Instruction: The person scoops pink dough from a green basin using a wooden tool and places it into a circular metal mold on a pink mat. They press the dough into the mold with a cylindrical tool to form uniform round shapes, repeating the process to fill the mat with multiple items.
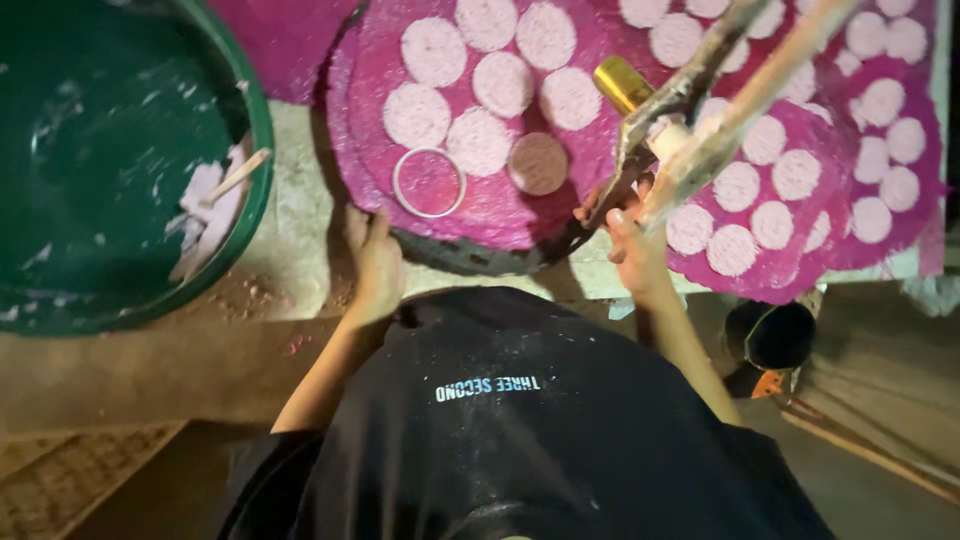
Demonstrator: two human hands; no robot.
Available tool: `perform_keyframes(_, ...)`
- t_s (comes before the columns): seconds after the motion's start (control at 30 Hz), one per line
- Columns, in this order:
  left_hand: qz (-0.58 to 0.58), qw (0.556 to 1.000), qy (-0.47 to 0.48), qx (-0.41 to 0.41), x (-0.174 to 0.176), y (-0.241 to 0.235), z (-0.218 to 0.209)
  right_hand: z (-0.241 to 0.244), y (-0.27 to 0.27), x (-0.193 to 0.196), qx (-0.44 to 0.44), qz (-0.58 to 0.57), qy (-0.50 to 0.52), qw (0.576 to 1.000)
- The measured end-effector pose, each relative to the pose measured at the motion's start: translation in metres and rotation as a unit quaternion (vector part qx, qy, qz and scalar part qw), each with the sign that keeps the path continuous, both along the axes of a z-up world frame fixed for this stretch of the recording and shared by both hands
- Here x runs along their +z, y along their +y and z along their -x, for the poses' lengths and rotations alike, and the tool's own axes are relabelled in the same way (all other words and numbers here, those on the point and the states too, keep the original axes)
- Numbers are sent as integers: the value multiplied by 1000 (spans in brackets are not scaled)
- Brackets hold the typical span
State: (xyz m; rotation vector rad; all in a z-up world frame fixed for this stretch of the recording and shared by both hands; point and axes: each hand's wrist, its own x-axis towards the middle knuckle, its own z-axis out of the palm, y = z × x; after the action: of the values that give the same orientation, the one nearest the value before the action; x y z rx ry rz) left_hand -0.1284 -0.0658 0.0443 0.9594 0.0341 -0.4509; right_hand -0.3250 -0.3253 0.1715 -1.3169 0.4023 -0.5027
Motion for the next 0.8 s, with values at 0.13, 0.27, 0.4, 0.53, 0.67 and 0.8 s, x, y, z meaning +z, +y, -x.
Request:
perform_keyframes(0.13,-159,976,-145,40,44,0,-3,-11,-16,17,132,125,79,980)
perform_keyframes(0.27,-110,950,-293,7,105,-15,-40,-39,-39,30,360,-65,103,925)
perform_keyframes(0.4,378,887,-33,-262,147,-39,-81,-72,-44,49,479,-109,304,816)
perform_keyframes(0.53,469,846,-61,-245,150,-66,-83,-108,-47,87,512,-13,417,751)
perform_keyframes(0.67,474,868,-37,-143,127,-76,-97,-137,-37,105,476,167,466,727)
perform_keyframes(0.8,491,861,-60,-120,110,-64,-120,-155,-13,101,433,286,474,711)
